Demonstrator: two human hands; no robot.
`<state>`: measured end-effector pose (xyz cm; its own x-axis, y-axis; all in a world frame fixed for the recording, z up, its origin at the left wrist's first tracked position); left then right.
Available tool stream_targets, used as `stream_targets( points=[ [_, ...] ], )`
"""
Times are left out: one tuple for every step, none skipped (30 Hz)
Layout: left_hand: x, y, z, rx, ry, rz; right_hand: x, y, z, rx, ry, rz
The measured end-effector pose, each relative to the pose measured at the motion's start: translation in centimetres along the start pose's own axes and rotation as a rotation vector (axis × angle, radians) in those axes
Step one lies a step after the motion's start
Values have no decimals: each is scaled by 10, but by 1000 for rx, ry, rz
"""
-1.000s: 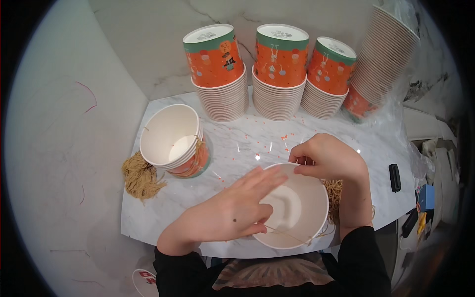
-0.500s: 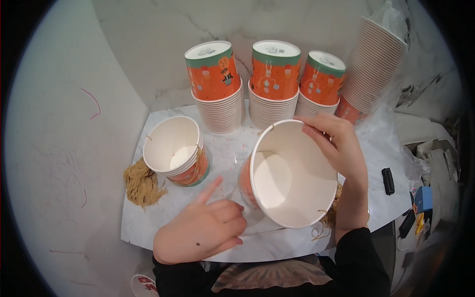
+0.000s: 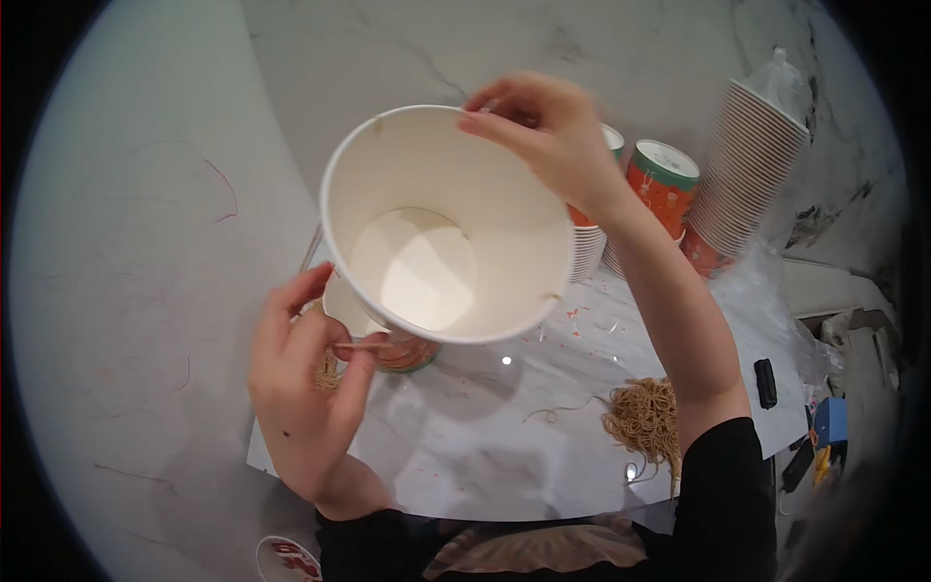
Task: Threading thin elastic bands through pre-punched holes in paper cups for assembly.
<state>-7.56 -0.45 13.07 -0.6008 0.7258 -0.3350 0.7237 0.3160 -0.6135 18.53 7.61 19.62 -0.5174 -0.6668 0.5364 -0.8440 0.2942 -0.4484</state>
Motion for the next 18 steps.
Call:
stream_targets(
  points=[
    [10, -9, 1, -70, -68, 62, -2, 19, -14, 22, -29, -45],
    [16, -13, 0, -73, -62, 66, -3, 33, -24, 40, -57, -78],
    [21, -15, -2, -71, -55, 56, -6, 44, -32, 31, -62, -85],
    [28, -17, -3, -86, -55, 43, -14, 61, -40, 77, -32, -118],
    [32, -19, -5, -101, -51, 33, -21, 74, -46, 120, -2, -147],
    [38, -18, -6, -97, -43, 29, -26, 81, -51, 111, -3, -149],
    [45, -16, -7, -86, -30, 34, -32, 94, -56, 157, 6, -138],
    [48, -15, -9, -76, -17, 41, -38, 103, -61, 203, 14, -124],
    [51, -13, -10, -72, -12, 38, -43, 108, -65, 196, 15, -127],
    [57, -8, -13, -35, -61, 54, -49, 114, -70, 222, 9, -95],
    [63, -3, -15, 2, -112, 71, -55, 120, -72, 248, 3, -64],
    [63, -1, -17, 5, -112, 69, -62, 124, -71, 246, 5, -66],
    [69, 3, -19, 26, -206, 119, -69, 129, -71, 271, 38, -32],
    [77, 7, -19, 46, -300, 168, -76, 135, -70, 296, 70, 2],
    [82, 8, -18, 47, -303, 167, -80, 139, -68, 298, 72, -1],
    [85, 12, -19, 87, -262, 145, -87, 144, -65, 318, 95, 3],
    [87, 15, -20, 128, -221, 123, -94, 150, -61, 339, 119, 6],
    [93, 14, -18, 129, -224, 122, -99, 156, -58, 341, 120, 4]
  ],
)
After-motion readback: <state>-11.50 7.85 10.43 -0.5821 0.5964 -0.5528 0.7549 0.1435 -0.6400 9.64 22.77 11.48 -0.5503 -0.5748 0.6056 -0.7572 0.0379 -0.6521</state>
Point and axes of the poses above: each hand's wrist, its own z-axis away from the middle knuckle, its own y-axis out of the palm, x = y × z, the point moved 8 cm from there along -z, towards the middle knuckle, and after that the axes turned 7 degrees about x, right-handed, at the moved point
